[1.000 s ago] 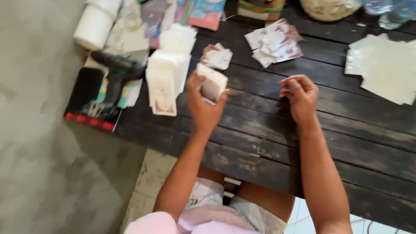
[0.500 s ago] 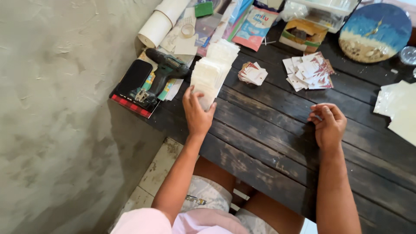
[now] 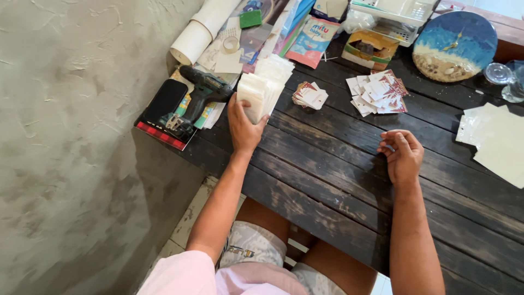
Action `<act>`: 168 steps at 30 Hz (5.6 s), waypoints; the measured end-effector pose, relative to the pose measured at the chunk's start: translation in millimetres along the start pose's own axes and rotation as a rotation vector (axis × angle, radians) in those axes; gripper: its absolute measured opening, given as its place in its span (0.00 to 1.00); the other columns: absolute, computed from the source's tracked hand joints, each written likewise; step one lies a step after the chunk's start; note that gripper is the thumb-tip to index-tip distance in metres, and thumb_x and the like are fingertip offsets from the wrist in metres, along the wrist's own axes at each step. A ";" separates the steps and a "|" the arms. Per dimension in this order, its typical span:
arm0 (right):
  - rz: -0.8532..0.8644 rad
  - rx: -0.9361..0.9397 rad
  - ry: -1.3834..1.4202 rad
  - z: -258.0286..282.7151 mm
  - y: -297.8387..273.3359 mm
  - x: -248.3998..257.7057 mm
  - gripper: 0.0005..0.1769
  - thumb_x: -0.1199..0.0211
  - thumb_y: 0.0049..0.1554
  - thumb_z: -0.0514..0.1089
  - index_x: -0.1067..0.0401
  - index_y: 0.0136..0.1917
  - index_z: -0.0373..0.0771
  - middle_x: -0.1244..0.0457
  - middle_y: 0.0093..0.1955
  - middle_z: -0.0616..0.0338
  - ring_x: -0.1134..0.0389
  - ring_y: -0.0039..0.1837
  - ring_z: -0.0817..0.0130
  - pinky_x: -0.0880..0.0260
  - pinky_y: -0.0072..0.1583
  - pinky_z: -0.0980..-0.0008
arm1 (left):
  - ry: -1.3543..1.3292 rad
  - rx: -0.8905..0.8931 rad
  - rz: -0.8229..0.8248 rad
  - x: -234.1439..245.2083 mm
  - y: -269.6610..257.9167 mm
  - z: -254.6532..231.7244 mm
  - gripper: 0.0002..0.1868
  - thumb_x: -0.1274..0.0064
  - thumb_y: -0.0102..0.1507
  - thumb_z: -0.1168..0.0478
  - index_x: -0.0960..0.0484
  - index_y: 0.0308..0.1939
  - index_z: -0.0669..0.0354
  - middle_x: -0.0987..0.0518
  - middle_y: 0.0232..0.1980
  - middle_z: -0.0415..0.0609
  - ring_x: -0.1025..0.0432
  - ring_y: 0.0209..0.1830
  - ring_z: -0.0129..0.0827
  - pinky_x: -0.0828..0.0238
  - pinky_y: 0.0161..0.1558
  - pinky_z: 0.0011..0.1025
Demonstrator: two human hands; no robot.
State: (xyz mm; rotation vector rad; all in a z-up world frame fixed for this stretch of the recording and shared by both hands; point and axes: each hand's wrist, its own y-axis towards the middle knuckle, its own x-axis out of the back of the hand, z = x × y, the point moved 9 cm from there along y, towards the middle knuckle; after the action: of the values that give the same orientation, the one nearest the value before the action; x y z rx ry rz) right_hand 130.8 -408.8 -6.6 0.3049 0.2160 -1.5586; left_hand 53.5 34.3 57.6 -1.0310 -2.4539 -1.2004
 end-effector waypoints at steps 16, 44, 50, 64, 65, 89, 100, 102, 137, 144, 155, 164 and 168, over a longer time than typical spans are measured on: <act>-0.996 0.764 -1.225 147.2 -64.1 110.9 0.16 0.35 0.54 0.33 0.28 0.57 0.33 0.36 0.53 0.46 0.36 0.53 0.49 0.38 0.57 0.50 | -0.013 -0.244 -0.170 24.1 -3.5 -42.9 0.34 0.42 0.63 0.37 0.31 0.51 0.65 0.34 0.67 0.74 0.37 0.69 0.67 0.41 0.67 0.53; -1.048 -0.061 -1.524 89.6 -33.0 187.0 0.35 0.24 0.52 0.60 0.35 0.67 0.52 0.49 0.72 0.54 0.54 0.75 0.50 0.53 0.67 0.39 | -0.573 -0.393 0.250 -147.8 -51.8 -206.6 0.17 0.41 0.63 0.57 0.26 0.53 0.58 0.26 0.57 0.52 0.30 0.48 0.47 0.33 0.53 0.43; -1.036 -0.075 -1.511 83.7 -33.2 198.6 0.35 0.21 0.47 0.60 0.34 0.62 0.55 0.39 0.64 0.63 0.47 0.72 0.55 0.50 0.65 0.38 | -0.610 -0.238 0.353 -171.8 -49.9 -177.3 0.19 0.40 0.61 0.61 0.26 0.55 0.56 0.26 0.56 0.51 0.30 0.43 0.45 0.33 0.46 0.39; -0.961 -0.134 -1.511 93.5 -33.4 176.9 0.49 0.21 0.51 0.62 0.42 0.76 0.48 0.46 0.75 0.50 0.52 0.77 0.49 0.52 0.70 0.35 | -0.625 -0.145 0.401 -187.6 -57.4 -166.4 0.19 0.39 0.61 0.60 0.25 0.55 0.52 0.26 0.53 0.46 0.29 0.44 0.40 0.29 0.44 0.36; -0.954 -0.157 -1.499 92.2 -33.1 177.3 0.51 0.21 0.51 0.63 0.44 0.77 0.47 0.46 0.76 0.49 0.53 0.78 0.48 0.54 0.71 0.34 | -0.632 -0.117 0.412 -188.0 -56.7 -165.5 0.19 0.40 0.61 0.61 0.25 0.55 0.52 0.27 0.53 0.46 0.29 0.45 0.39 0.30 0.44 0.35; -0.079 0.403 -0.593 35.7 -6.5 -15.6 0.31 0.23 0.52 0.38 0.34 0.65 0.36 0.35 0.58 0.49 0.32 0.59 0.61 0.29 0.58 0.58 | -0.773 -0.039 0.540 -191.8 -54.5 -171.1 0.09 0.38 0.62 0.63 0.17 0.45 0.46 0.16 0.40 0.39 0.22 0.35 0.35 0.25 0.37 0.28; -0.112 0.612 -0.751 79.0 -15.8 -15.3 0.10 0.33 0.57 0.26 0.21 0.47 0.40 0.38 0.56 0.54 0.32 0.57 0.57 0.30 0.58 0.57 | -0.684 -0.274 0.352 -167.3 -39.7 -176.1 0.21 0.33 0.48 0.72 0.14 0.40 0.44 0.19 0.48 0.36 0.29 0.54 0.38 0.34 0.60 0.39; -0.099 0.651 -0.788 78.9 -16.7 -15.9 0.12 0.32 0.53 0.25 0.20 0.41 0.42 0.37 0.57 0.51 0.31 0.54 0.55 0.29 0.58 0.58 | -0.495 -0.474 0.461 -168.4 -52.6 -194.2 0.35 0.33 0.51 0.54 0.23 0.63 0.44 0.28 0.68 0.43 0.41 0.73 0.46 0.55 0.72 0.51; 0.080 0.570 -0.802 56.8 -11.5 -32.2 0.01 0.30 0.60 0.34 0.20 0.47 0.37 0.34 0.42 0.55 0.33 0.45 0.59 0.33 0.48 0.63 | -0.242 -0.521 0.402 -166.5 -55.5 -198.7 0.48 0.23 0.51 0.52 0.31 0.72 0.47 0.28 0.68 0.45 0.35 0.72 0.42 0.49 0.73 0.54; 0.035 0.266 -0.453 10.1 -1.1 -6.4 0.07 0.28 0.60 0.36 0.24 0.43 0.33 0.35 0.33 0.62 0.32 0.41 0.79 0.36 0.41 0.77 | -0.182 -0.621 0.331 -162.9 -66.8 -214.1 0.52 0.22 0.47 0.48 0.31 0.73 0.49 0.30 0.72 0.47 0.42 0.78 0.47 0.63 0.74 0.69; 0.113 0.132 -0.164 -36.8 12.7 24.7 0.13 0.27 0.57 0.37 0.30 0.39 0.29 0.36 0.29 0.51 0.30 0.36 0.70 0.29 0.37 0.68 | -0.393 -0.638 0.363 -152.7 -57.3 -217.2 0.46 0.21 0.46 0.47 0.24 0.66 0.47 0.26 0.69 0.44 0.40 0.77 0.45 0.70 0.76 0.68; 0.112 0.055 0.009 -45.2 12.1 29.6 0.13 0.31 0.56 0.32 0.33 0.35 0.27 0.40 0.25 0.49 0.32 0.30 0.65 0.27 0.36 0.63 | -0.411 -0.637 0.410 -161.1 -63.1 -210.9 0.52 0.21 0.40 0.44 0.25 0.67 0.43 0.25 0.54 0.40 0.30 0.63 0.37 0.61 0.74 0.68; 0.064 0.026 0.017 -35.8 10.9 20.9 0.12 0.37 0.59 0.31 0.33 0.35 0.29 0.41 0.26 0.51 0.32 0.30 0.67 0.29 0.35 0.66 | -0.415 -0.640 0.375 -155.7 -60.6 -213.8 0.38 0.24 0.48 0.43 0.19 0.60 0.43 0.24 0.47 0.39 0.28 0.58 0.36 0.61 0.72 0.70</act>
State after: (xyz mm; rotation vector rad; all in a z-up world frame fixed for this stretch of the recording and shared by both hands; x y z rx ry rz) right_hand 143.8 -417.1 -46.6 0.3423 0.1969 -1.4967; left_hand 104.2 -230.9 84.7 -1.9794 -1.9929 -1.8184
